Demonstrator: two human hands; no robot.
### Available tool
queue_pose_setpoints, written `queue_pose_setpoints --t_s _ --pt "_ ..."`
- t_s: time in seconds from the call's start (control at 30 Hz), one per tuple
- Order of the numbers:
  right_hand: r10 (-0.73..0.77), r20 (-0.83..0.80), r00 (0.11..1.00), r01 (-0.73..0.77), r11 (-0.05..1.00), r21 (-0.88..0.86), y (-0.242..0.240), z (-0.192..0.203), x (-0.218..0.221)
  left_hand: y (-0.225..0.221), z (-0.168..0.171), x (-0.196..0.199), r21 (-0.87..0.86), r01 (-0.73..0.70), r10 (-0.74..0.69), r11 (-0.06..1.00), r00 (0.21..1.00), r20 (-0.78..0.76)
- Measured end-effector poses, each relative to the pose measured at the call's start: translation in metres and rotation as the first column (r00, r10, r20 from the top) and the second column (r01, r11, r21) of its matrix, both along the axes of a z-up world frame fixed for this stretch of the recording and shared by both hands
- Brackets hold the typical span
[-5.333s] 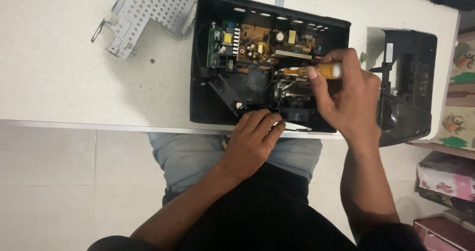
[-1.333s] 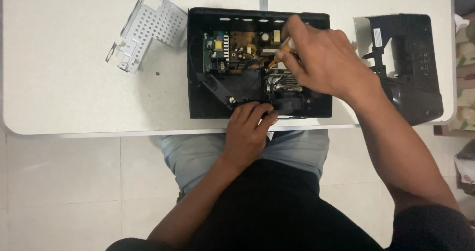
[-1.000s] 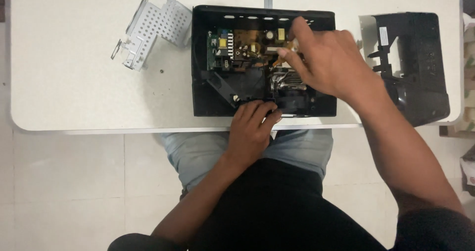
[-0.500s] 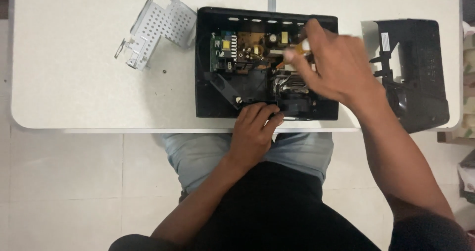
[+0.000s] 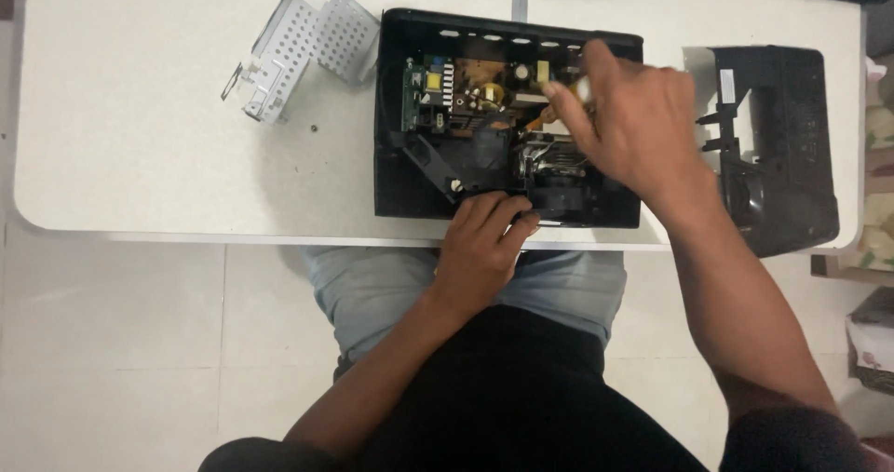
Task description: Removing an internal metal shield and using a screwdriver to adjust or connect internal components of a projector.
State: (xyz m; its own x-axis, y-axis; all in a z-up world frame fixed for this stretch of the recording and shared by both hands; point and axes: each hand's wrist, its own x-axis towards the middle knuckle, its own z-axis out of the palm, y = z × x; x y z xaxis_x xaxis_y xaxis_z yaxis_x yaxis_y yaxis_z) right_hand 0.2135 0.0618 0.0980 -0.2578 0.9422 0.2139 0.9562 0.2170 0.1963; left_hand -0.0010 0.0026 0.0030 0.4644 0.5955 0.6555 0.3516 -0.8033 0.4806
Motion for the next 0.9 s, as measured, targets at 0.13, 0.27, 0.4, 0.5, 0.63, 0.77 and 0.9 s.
queue_pose_setpoints --t_s 0.13,0.27,0.4,0.5,0.63,0.77,0.9 --pt "-0.097 0.127 0.987 0.1 0.995 -0.023 0.006 0.013 -0.002 0.001 -0.003 0.0 0.0 0.005 -0.005 1.0 1.0 0.005" --pt "-0.043 -0.102 0.994 0.018 0.973 -0.232 0.002 0.017 0.0 -0.002 -0.006 0.0 -0.011 0.013 -0.013 1.0 1.0 0.003" --pt "-0.024 -0.064 0.998 0.014 0.989 -0.149 0.0 0.009 0.003 -0.002 -0.009 0.0 -0.024 0.018 -0.018 1.0 1.0 -0.02" --pt "-0.075 -0.295 0.952 0.014 0.979 -0.204 -0.009 0.019 -0.006 -0.001 -0.005 -0.001 -0.03 0.03 -0.03 0.999 1.0 -0.003" --pt "-0.097 -0.528 0.844 0.027 0.99 -0.139 -0.022 0.015 0.006 -0.002 -0.004 -0.004 -0.039 0.047 -0.049 0.998 0.998 -0.038" --pt "-0.074 -0.771 0.632 0.211 0.974 0.08 -0.043 -0.007 0.018 0.0 -0.006 -0.004 -0.028 0.048 -0.049 0.998 0.998 -0.035" --pt "-0.053 -0.982 0.183 0.389 0.921 0.023 -0.065 -0.043 0.021 -0.001 -0.002 -0.004 -0.053 0.025 -0.027 0.998 0.999 -0.038"
